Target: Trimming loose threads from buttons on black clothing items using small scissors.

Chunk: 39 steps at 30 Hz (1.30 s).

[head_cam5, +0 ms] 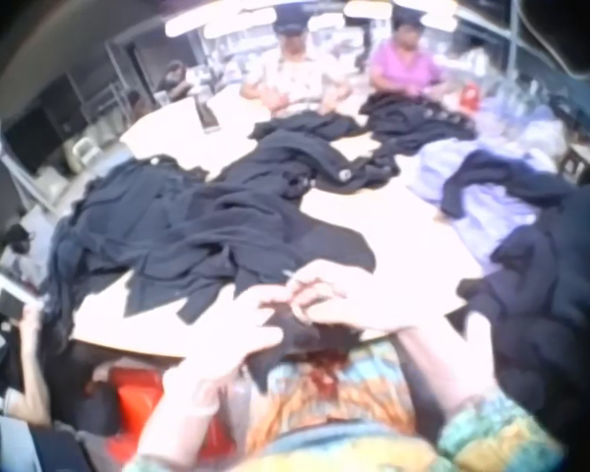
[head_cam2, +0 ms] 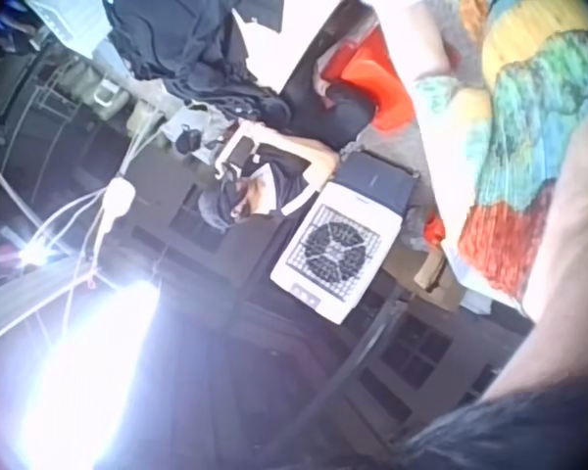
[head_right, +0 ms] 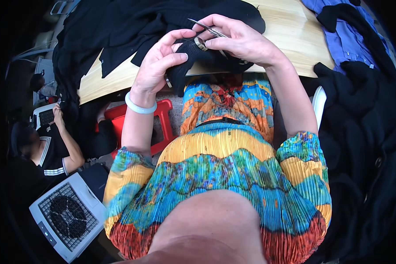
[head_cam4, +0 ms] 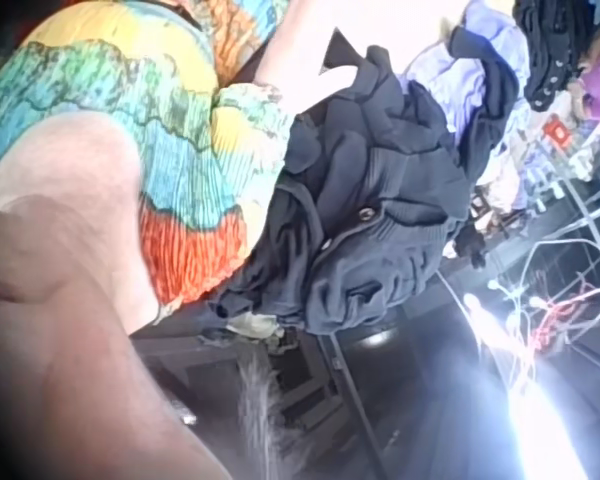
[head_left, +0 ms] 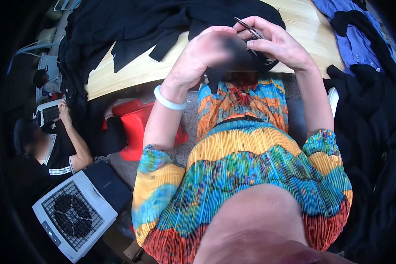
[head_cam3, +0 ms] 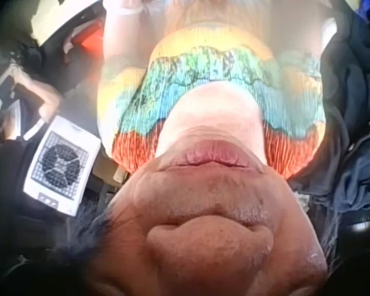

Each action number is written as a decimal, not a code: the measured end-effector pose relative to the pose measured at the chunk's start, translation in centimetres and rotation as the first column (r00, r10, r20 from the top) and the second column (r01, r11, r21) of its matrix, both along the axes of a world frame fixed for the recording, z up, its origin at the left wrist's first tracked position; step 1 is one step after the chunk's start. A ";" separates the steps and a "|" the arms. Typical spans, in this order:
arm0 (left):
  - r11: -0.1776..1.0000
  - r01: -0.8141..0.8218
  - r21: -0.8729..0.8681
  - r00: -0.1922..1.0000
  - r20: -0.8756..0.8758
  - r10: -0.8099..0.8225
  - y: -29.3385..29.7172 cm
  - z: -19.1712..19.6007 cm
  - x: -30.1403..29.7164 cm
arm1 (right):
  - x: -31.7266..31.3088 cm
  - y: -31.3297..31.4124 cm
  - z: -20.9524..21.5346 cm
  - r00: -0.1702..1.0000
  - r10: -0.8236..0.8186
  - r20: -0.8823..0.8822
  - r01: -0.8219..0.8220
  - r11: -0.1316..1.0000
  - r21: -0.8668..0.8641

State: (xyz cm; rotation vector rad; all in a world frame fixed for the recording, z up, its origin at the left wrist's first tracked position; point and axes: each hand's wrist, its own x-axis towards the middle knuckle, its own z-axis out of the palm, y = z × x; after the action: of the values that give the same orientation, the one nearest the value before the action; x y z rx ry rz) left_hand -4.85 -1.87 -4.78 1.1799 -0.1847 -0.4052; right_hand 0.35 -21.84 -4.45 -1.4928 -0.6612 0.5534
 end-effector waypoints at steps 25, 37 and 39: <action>0.643 -0.624 0.444 0.519 0.850 -0.084 -0.4 -2.6 0.7 | 0.8 0.4 -1.4 0.971 0.001 -0.241 -0.013 0.999 -0.048; 0.946 -0.239 -0.219 0.947 -0.267 0.178 -0.9 -3.5 0.7 | -0.1 1.3 -3.2 0.909 -0.348 0.229 0.374 0.924 -0.081; 0.942 -0.253 -0.219 0.951 -0.236 0.201 -1.1 -3.3 0.8 | -1.1 1.1 -2.9 0.891 -0.438 0.119 0.446 0.894 -0.050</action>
State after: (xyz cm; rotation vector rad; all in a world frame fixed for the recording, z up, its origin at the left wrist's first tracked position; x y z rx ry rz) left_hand -4.07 -2.96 -8.10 0.8930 0.0857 -0.2903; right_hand -0.72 -20.73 -7.32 -1.6880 -0.3596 0.1491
